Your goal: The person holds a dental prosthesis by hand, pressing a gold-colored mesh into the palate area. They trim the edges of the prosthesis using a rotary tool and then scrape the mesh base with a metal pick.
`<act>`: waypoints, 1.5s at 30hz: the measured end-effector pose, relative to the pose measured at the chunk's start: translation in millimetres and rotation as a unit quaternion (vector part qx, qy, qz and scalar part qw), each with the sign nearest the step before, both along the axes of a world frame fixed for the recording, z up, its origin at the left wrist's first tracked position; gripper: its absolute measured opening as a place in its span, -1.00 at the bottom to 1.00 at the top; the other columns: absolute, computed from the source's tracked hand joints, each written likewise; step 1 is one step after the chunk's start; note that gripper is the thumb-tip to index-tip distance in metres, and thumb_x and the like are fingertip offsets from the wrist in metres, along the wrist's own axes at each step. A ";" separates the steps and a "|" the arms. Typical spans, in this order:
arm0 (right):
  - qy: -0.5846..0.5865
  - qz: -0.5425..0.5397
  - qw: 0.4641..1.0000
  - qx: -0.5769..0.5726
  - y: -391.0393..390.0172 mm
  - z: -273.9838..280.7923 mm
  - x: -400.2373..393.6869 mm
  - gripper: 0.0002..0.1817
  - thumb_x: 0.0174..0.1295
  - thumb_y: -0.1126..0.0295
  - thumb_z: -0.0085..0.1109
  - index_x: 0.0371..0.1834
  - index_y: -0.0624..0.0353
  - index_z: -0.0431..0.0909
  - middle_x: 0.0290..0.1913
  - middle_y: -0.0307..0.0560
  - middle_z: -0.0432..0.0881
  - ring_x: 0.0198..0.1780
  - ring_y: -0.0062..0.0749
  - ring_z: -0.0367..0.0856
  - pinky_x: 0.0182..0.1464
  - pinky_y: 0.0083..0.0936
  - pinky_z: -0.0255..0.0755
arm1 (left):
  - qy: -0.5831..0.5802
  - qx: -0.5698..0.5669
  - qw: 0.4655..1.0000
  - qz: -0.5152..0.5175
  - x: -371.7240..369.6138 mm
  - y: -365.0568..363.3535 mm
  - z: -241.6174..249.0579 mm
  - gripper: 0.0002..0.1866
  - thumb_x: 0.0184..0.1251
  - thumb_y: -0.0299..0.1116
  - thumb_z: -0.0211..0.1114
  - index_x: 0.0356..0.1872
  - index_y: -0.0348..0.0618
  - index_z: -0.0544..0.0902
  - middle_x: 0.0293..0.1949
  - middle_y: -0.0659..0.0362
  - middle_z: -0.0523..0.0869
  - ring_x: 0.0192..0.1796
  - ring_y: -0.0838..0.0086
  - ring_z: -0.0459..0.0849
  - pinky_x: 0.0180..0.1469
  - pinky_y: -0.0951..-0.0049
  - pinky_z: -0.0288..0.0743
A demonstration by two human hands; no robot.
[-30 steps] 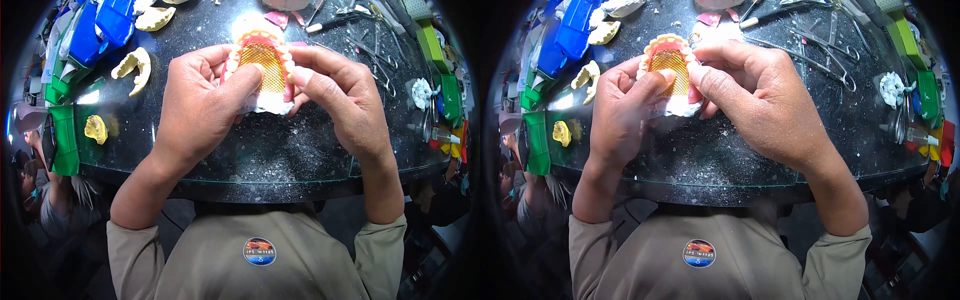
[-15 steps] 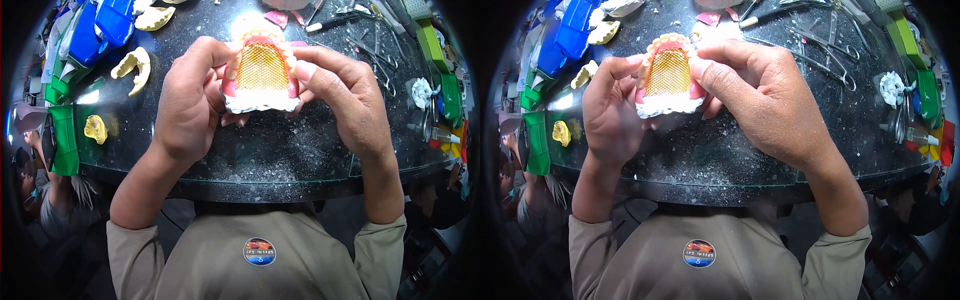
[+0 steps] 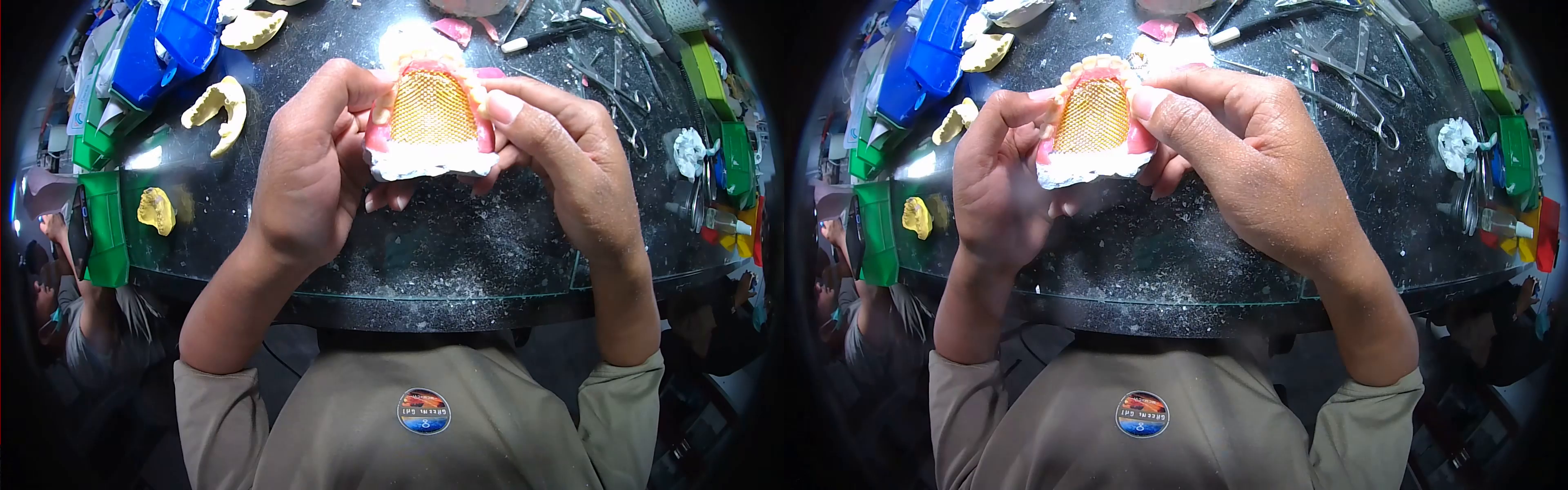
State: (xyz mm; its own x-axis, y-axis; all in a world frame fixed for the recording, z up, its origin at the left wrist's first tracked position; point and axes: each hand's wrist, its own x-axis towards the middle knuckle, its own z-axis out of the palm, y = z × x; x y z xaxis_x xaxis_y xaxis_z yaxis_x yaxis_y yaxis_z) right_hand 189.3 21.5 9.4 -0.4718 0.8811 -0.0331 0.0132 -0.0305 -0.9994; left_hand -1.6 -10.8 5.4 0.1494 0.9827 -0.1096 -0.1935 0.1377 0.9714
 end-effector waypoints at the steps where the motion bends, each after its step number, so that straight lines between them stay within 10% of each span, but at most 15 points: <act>1: 0.000 -0.002 1.000 -0.004 0.0 0.0 0.0 -0.61 0.37 0.36 -0.08 0.07 0.52 0.44 -0.37 -0.05 0.58 -0.45 -0.53 0.61 -0.32 -0.61 0.56 | -0.009 0.011 1.000 -0.012 -2.1 0.3 -2.0 -0.76 0.48 -0.27 -0.12 -0.06 -0.21 0.39 -0.33 0.06 0.62 -0.48 0.59 0.60 -0.56 0.68 0.43; 9: 0.013 0.005 1.000 -0.017 1.6 -1.9 0.7 -0.60 0.37 0.35 -0.08 0.08 0.53 0.43 -0.37 -0.04 0.60 -0.44 -0.54 0.60 -0.31 -0.62 0.55 | 0.092 0.089 0.990 -0.060 -8.9 0.5 -7.3 -0.70 0.36 -0.41 0.09 0.08 -0.22 0.39 -0.21 0.01 0.66 -0.36 0.56 0.64 -0.58 0.70 0.42; 13: -0.003 -0.001 1.000 0.003 0.4 -2.6 1.1 -0.61 0.36 0.35 -0.06 0.06 0.51 0.44 -0.37 -0.06 0.61 -0.43 -0.58 0.59 -0.30 -0.67 0.51 | -0.012 -0.098 0.995 -0.017 0.8 8.7 7.4 -0.73 0.26 -0.51 0.15 -0.04 -0.39 0.52 -0.22 0.05 0.68 -0.32 0.62 0.65 -0.43 0.67 0.51; 22: -0.108 -0.041 0.981 0.158 -7.9 -6.8 -7.1 -0.73 0.25 0.55 0.09 -0.01 0.43 0.47 -0.33 -0.12 0.64 -0.35 -0.65 0.61 -0.33 -0.73 0.51 | 0.192 0.142 0.971 0.006 13.9 3.2 -4.3 -0.69 0.20 -0.59 0.20 -0.01 -0.44 0.54 -0.19 0.07 0.70 -0.16 0.56 0.66 -0.05 0.60 0.51; 45: -0.174 -0.039 0.956 0.233 -10.2 -10.4 -7.7 -0.84 0.20 0.61 0.05 -0.15 0.37 0.47 -0.29 -0.09 0.62 -0.21 -0.56 0.65 -0.15 -0.62 0.56 | 0.293 0.232 0.928 0.014 13.0 1.3 -6.4 -0.66 0.10 -0.66 0.13 -0.03 -0.44 0.54 -0.17 0.06 0.68 -0.10 0.51 0.64 0.03 0.53 0.48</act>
State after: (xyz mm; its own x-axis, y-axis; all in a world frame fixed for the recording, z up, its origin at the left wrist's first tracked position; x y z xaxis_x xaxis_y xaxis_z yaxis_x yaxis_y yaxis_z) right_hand 181.6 11.4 -1.0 -0.4365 0.8701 0.2287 0.3632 0.4030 -0.8401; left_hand 11.4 -9.5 -1.0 0.1720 0.9469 0.2715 0.3885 -0.3185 0.8646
